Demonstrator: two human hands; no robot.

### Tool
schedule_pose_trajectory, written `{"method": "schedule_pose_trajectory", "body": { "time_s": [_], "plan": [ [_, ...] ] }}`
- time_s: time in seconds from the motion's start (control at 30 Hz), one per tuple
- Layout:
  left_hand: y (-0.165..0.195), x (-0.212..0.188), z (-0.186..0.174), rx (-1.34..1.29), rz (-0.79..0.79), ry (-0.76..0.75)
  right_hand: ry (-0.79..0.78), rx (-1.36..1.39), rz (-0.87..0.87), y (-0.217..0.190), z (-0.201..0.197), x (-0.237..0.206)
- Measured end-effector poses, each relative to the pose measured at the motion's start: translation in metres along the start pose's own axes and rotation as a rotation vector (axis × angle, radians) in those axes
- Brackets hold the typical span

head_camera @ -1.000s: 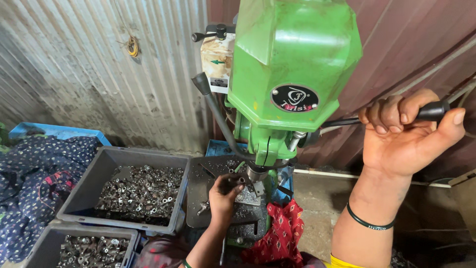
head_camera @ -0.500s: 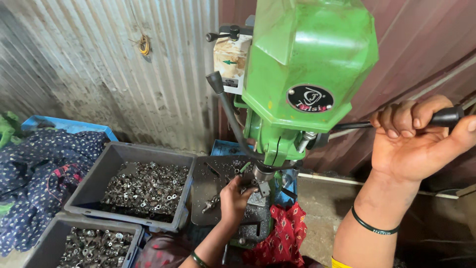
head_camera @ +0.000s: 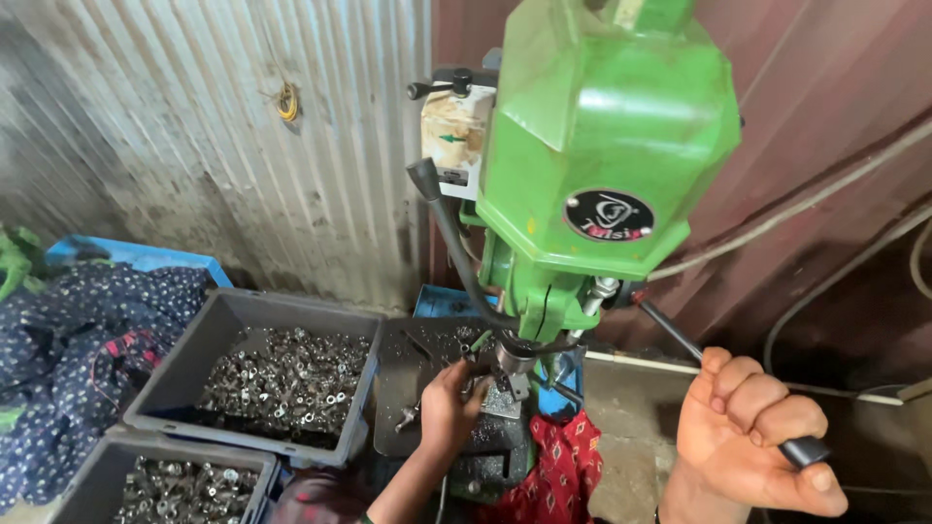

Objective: The person picks small metal fittings from a tray, positions each one under a bench drill press, and pulls the machine lever by hand to drill the part, then moves the drilled piece into a filled tray. The person repeats this cycle with one part at a time and briefly reaches into the trays to gather more parts.

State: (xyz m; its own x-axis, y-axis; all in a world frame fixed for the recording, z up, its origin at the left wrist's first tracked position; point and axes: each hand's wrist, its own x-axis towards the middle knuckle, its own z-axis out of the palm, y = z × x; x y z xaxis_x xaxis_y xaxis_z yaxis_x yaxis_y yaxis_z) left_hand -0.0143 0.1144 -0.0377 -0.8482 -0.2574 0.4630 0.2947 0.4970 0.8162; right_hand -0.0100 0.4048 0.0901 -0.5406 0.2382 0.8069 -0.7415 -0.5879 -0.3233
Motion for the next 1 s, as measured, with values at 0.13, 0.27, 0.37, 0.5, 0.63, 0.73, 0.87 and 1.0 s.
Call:
{"method": "schedule_pose_trajectory", "body": {
  "time_s": [0.13, 0.27, 0.37, 0.5, 0.63, 0.73, 0.87, 1.0],
  "plan": [
    [0.001, 0.002, -0.002, -0.063, -0.193, -0.057, -0.012, -0.096, 0.008, 0.001, -0.004, 0.0],
    [0.006, 0.004, -0.008, -0.087, -0.067, -0.014, -0.139, -0.093, -0.018, 0.0, 0.001, 0.01],
    [0.012, 0.009, -0.01, 0.034, -0.122, -0.057, -0.033, -0.247, 0.027, -0.006, 0.01, 0.04],
    [0.017, 0.019, -0.013, 0.162, -0.27, -0.224, -0.063, -0.139, 0.197, -0.013, 0.019, 0.108],
    [0.009, 0.01, -0.026, -0.024, -0.322, -0.146, -0.072, 0.029, 0.279, -0.01, 0.018, 0.147],
    [0.0, 0.0, -0.028, -0.145, -0.224, -0.071, -0.073, 0.121, 0.317, -0.007, 0.01, 0.153],
    [-0.007, -0.014, -0.014, -0.057, -0.127, -0.066, -0.082, 0.139, 0.336, -0.004, 0.001, 0.152],
    [-0.009, -0.014, -0.005, 0.045, -0.14, -0.055, -0.04, 0.081, 0.298, -0.006, 0.003, 0.144]
  ]
}}
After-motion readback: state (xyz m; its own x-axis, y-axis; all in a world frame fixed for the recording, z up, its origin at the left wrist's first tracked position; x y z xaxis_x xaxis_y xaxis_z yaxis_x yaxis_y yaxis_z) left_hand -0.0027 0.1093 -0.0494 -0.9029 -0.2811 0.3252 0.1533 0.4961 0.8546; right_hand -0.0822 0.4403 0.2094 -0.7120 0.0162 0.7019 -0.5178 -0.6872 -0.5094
